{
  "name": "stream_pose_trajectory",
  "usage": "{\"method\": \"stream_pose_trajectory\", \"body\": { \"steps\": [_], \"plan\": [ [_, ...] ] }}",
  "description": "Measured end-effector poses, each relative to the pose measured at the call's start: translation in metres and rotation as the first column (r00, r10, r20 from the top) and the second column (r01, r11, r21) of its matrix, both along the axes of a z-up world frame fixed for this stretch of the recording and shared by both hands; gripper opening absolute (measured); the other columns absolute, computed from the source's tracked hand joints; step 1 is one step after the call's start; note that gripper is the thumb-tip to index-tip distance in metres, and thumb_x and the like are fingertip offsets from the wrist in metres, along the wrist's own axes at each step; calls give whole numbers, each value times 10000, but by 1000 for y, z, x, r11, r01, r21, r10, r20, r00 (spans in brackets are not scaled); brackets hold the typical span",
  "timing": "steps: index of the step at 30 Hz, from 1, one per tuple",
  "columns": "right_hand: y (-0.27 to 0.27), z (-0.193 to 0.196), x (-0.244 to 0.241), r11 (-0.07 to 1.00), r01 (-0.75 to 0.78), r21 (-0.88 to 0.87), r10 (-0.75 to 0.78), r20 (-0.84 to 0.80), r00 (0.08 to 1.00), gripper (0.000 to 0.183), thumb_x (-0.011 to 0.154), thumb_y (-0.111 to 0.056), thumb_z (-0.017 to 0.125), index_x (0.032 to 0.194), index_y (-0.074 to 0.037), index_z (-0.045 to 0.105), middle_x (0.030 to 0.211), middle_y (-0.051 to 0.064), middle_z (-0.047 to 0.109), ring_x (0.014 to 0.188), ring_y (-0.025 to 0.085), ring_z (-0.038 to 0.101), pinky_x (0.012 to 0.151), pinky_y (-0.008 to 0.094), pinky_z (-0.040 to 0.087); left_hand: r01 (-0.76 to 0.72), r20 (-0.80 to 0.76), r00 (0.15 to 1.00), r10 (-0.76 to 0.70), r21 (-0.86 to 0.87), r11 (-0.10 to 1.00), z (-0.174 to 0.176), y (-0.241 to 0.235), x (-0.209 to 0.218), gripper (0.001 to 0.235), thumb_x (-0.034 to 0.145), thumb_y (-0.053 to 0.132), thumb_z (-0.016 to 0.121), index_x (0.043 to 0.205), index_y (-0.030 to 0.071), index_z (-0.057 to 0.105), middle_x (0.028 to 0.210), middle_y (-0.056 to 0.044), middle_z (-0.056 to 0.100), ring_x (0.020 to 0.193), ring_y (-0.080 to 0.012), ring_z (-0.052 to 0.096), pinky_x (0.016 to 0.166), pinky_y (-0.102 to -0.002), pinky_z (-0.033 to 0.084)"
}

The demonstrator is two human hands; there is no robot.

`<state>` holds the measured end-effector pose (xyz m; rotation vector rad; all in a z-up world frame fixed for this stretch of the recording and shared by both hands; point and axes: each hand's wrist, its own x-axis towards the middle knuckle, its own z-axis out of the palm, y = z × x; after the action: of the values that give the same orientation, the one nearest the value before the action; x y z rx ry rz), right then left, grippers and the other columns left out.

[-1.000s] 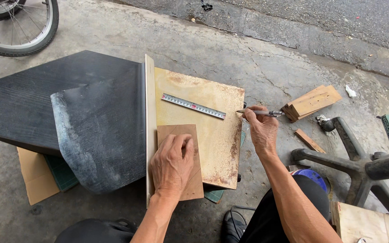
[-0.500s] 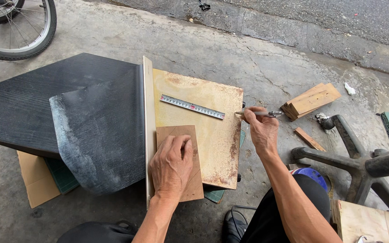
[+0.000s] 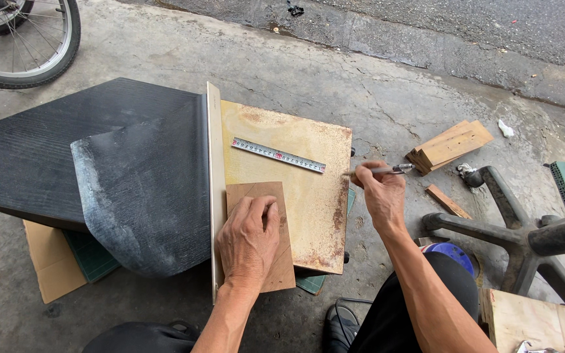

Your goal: The person measures and marks a small wooden block using a metal ruler and a pen. They repeatedly position the ruler, draw lines, and adjust the block on a workbench.

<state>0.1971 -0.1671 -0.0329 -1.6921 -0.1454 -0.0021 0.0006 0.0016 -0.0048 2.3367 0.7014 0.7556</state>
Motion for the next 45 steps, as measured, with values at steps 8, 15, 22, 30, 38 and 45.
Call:
{"method": "stream_pose_trajectory", "body": {
  "steps": [8, 15, 22, 30, 38, 45],
  "plan": [
    [-2, 4, -4, 999, 8, 43, -7, -16, 1000, 126, 914, -126, 744, 1003, -38, 746, 848, 176, 747, 864, 183, 728, 879, 360, 629, 4, -11, 1000, -4, -5, 1000, 2, -1, 0, 76, 988, 300, 648, 987, 252, 706, 842, 6, 638, 851, -237, 729, 730, -402, 599],
    [9, 35, -5, 998, -66, -23, 66, -37, 997, 183, 935, -178, 687, 1023, -28, 742, 916, 106, 783, 851, 146, 731, 891, 268, 616, 18, 27, 999, -23, 147, 989, 4, -1, 0, 16, 956, 213, 689, 964, 227, 684, 847, 6, 624, 762, -251, 632, 612, -410, 500],
    [21, 26, 22, 1000, -12, -13, 12, -28, 1000, 118, 919, -160, 685, 979, -81, 748, 808, 22, 712, 780, 80, 641, 807, 241, 535, 27, 20, 999, -30, 140, 990, 2, 0, 0, 29, 951, 220, 687, 972, 239, 678, 855, 7, 620, 775, -255, 637, 617, -419, 496],
    [15, 28, 17, 997, -53, -53, 53, -3, 999, 90, 884, -105, 649, 891, -51, 722, 851, 29, 706, 849, 118, 703, 868, 260, 589, 32, 32, 999, -37, 137, 990, 3, 0, 1, 47, 948, 204, 693, 984, 233, 687, 864, 9, 627, 771, -250, 639, 616, -410, 496],
    [-13, 33, -21, 997, -72, 36, 77, -140, 987, 118, 931, -99, 631, 961, -1, 691, 892, 147, 712, 828, 218, 721, 841, 300, 632, 45, -14, 999, -44, 120, 992, 6, -1, -2, 30, 968, 227, 679, 996, 232, 686, 872, 23, 632, 779, -223, 637, 593, -393, 498],
    [-59, 52, -26, 988, 5, 154, 22, -170, 985, 229, 989, -152, 639, 1118, 33, 682, 808, 208, 717, 753, 277, 721, 776, 387, 650, 117, -94, 990, -107, 118, 986, -8, -16, 0, 165, 1010, 275, 598, 1126, 217, 701, 1011, 15, 713, 806, -170, 640, 676, -337, 512]
  ]
}}
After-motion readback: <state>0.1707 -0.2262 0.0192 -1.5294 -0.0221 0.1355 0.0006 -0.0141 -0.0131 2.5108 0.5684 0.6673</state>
